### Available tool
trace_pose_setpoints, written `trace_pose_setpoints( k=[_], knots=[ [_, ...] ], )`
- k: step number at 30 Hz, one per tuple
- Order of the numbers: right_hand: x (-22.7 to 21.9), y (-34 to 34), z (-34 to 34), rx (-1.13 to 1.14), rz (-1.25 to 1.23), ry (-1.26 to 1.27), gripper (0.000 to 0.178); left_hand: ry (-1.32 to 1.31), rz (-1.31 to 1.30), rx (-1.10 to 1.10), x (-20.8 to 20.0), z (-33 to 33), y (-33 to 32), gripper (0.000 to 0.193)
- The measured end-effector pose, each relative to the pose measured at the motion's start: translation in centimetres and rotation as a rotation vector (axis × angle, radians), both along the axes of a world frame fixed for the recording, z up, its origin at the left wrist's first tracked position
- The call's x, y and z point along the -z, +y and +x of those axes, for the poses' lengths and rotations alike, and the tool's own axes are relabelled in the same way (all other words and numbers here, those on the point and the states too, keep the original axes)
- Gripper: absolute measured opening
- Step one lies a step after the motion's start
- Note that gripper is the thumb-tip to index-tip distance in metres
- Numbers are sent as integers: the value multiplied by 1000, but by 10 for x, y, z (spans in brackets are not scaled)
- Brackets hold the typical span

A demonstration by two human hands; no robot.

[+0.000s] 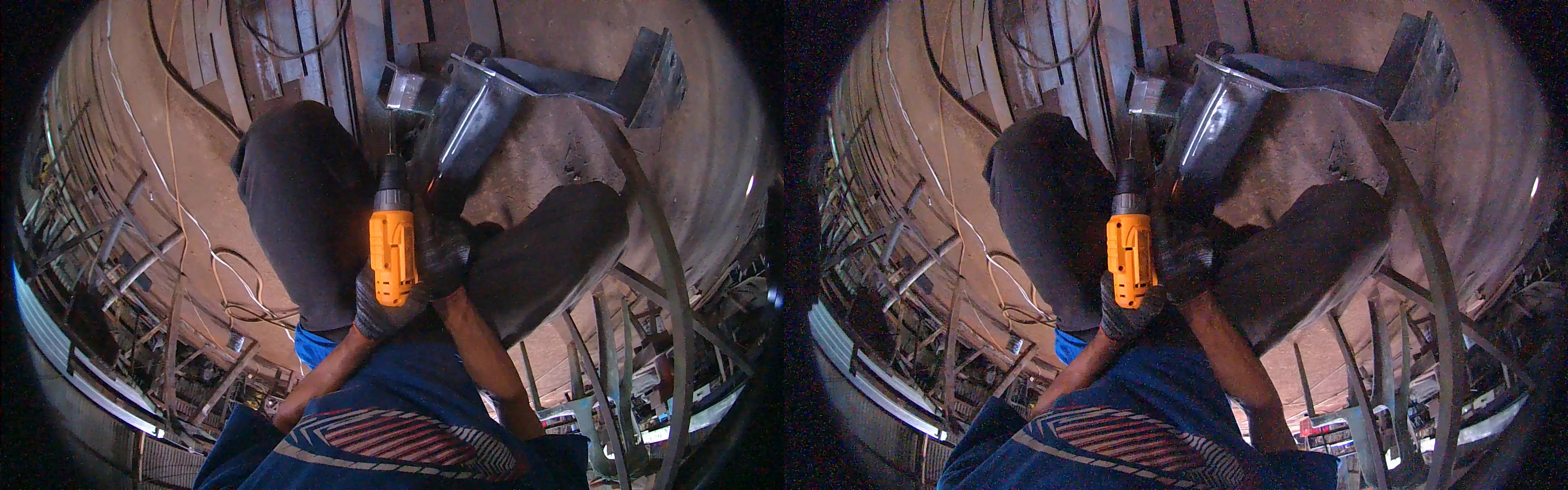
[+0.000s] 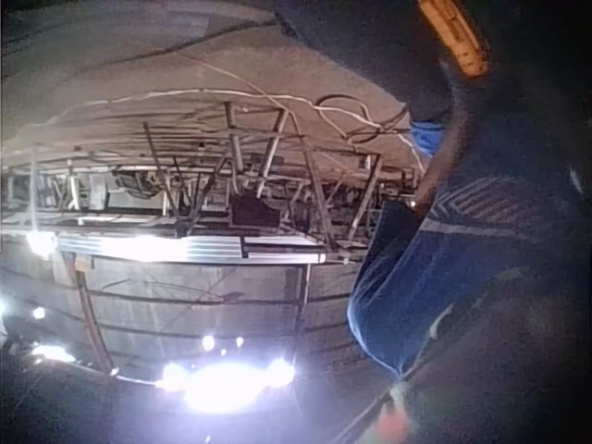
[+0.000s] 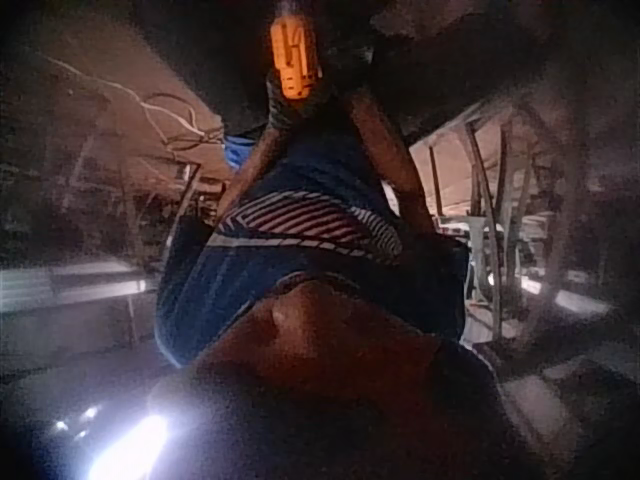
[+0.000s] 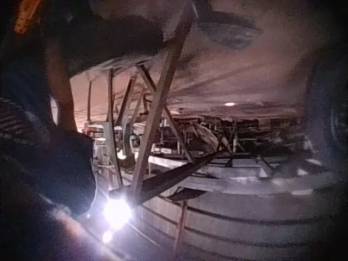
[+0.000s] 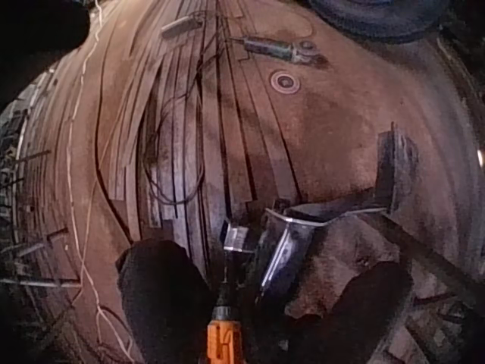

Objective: The person sits on the floor and uses a cordless drill to create holes in a metal bracket. The person holds the bracket steady with one hand while operating the drill with the other.

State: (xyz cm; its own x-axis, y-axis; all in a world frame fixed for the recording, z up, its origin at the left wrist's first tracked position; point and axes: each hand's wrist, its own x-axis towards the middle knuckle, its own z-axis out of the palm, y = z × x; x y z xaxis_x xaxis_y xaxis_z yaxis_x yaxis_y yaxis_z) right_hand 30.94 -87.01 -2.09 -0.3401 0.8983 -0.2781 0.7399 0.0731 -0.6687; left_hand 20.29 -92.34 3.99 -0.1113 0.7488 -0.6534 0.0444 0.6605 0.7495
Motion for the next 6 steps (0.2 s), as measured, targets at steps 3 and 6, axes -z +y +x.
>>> trace_pose_setpoints(
  k=[3, 6],
  knots=[
    [2, -5, -2, -27, 84, -53, 54, 39, -8, 8, -1, -1, 1, 38],
    [0, -6, 0, -8, 143, -18, 52, 60, -7, 38, 0, -2, -2, 39]
  ],
)
